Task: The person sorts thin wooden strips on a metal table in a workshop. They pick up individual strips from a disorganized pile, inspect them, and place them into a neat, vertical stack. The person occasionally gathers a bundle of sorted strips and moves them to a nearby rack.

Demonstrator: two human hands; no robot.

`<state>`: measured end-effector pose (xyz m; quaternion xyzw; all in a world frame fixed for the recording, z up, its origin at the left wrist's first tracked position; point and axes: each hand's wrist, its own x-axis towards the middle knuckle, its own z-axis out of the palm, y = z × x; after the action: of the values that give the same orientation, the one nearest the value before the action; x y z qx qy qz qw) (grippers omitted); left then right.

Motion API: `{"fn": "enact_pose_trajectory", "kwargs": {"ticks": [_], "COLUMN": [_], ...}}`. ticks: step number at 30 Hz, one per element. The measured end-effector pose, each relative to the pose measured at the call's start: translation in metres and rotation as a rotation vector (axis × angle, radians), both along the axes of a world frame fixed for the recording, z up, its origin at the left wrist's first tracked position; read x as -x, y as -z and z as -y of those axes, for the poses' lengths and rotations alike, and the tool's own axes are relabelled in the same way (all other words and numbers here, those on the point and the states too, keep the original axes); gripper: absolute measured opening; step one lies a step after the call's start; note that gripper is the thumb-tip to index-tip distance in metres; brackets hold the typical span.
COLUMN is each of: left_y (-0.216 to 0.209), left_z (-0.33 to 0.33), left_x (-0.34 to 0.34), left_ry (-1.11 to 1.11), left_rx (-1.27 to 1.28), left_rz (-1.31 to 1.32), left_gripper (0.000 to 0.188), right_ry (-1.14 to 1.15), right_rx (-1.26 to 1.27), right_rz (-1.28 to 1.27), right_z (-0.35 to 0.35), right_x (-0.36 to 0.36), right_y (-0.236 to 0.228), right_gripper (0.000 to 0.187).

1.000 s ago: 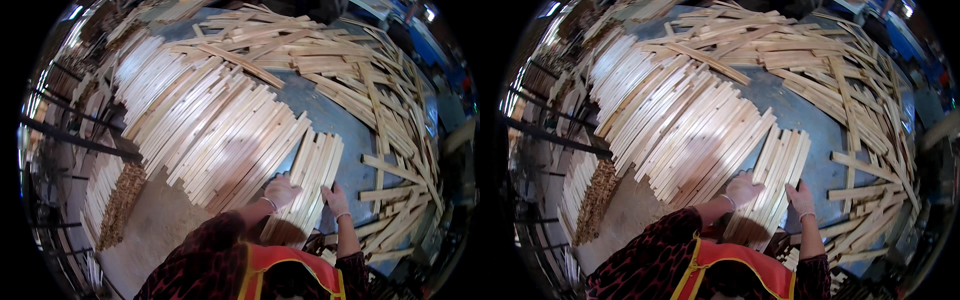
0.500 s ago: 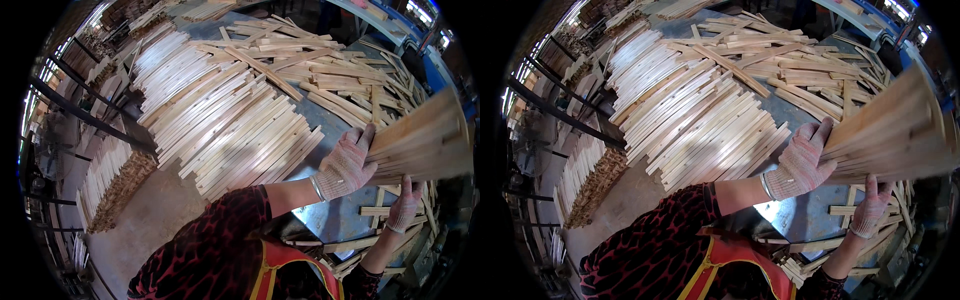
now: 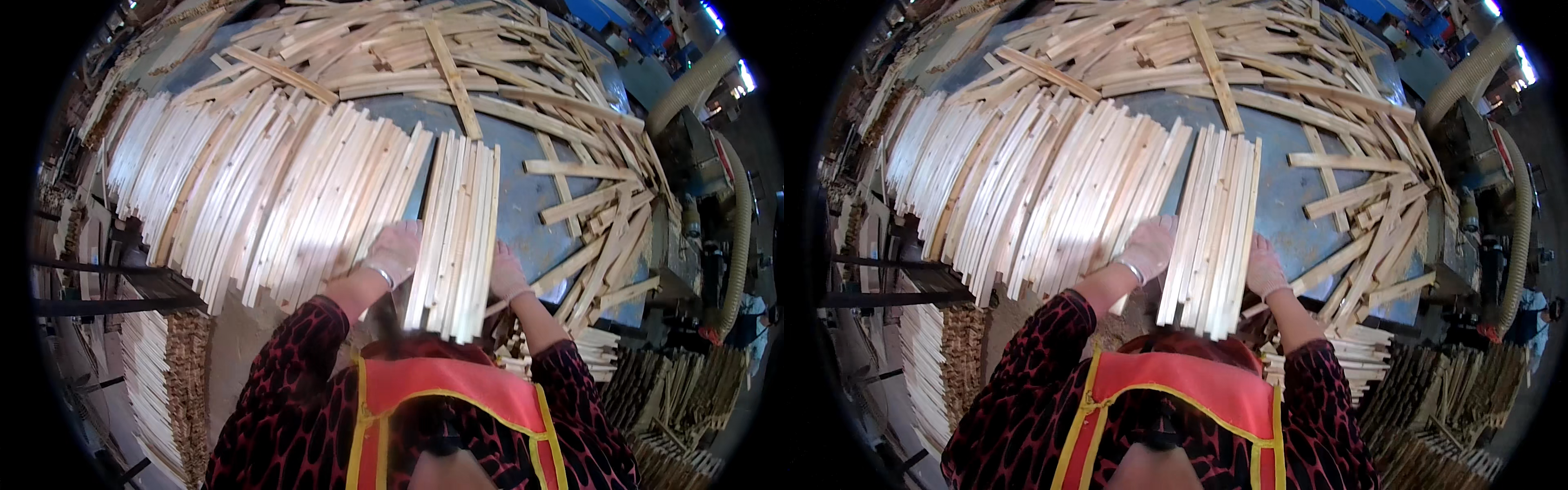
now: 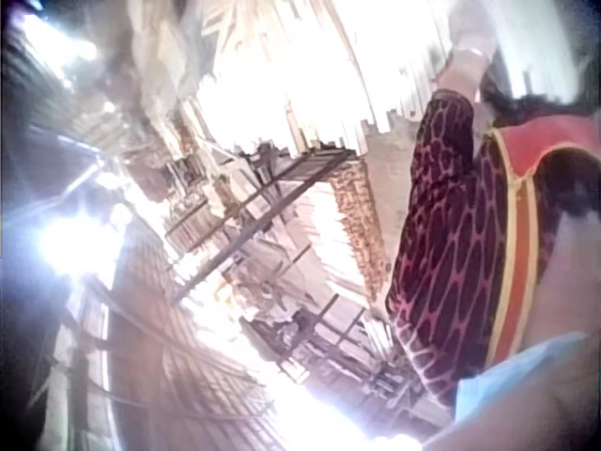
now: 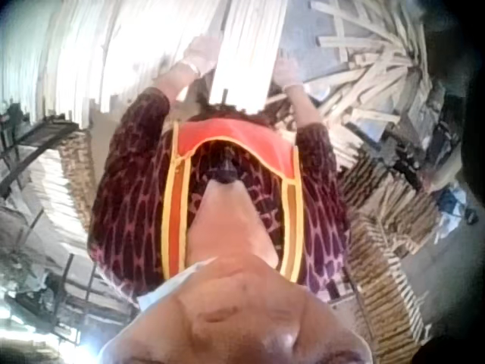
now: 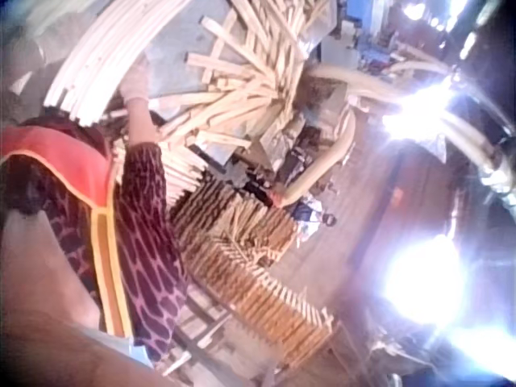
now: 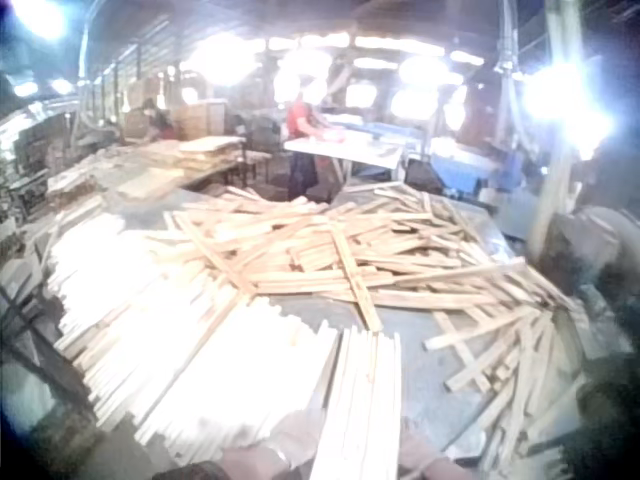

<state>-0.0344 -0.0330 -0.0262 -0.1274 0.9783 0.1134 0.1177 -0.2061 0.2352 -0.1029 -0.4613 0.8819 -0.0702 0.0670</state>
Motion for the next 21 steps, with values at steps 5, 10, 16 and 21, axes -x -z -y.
{"fn": "enact_pose_trajectory", "kwargs": {"ticks": [5, 10, 16, 21], "left_y": [-0.014, 0.037, 0.0, -0.052], "left_z": [-0.004, 0.001, -0.051, -0.015], "left_x": [0.032, 0.03, 0.051, 0.06], "left_ry": [-0.209, -0.503, -0.7, -0.564], "left_rx": [-0.179, -0.4, -0.39, -0.344], "left_rz": [0.291, 0.028, 0.071, -0.024], "left_gripper": [0.027, 0.046, 0.071, 0.061], "right_ry": [0.21, 0.428, 0.502, 0.633], "right_rx": [0.12, 0.102, 0.338, 0.462], "right_rz": [0.497, 0.726, 1.187, 1.57], "right_z": [0.005, 0.033, 0.047, 0.057], "right_x": [0.011, 0.023, 0.016, 0.01], "right_y": [-0.063, -0.077, -0.027, -0.042], "right_gripper": [0.052, 0.066, 0.061, 0.058]}}
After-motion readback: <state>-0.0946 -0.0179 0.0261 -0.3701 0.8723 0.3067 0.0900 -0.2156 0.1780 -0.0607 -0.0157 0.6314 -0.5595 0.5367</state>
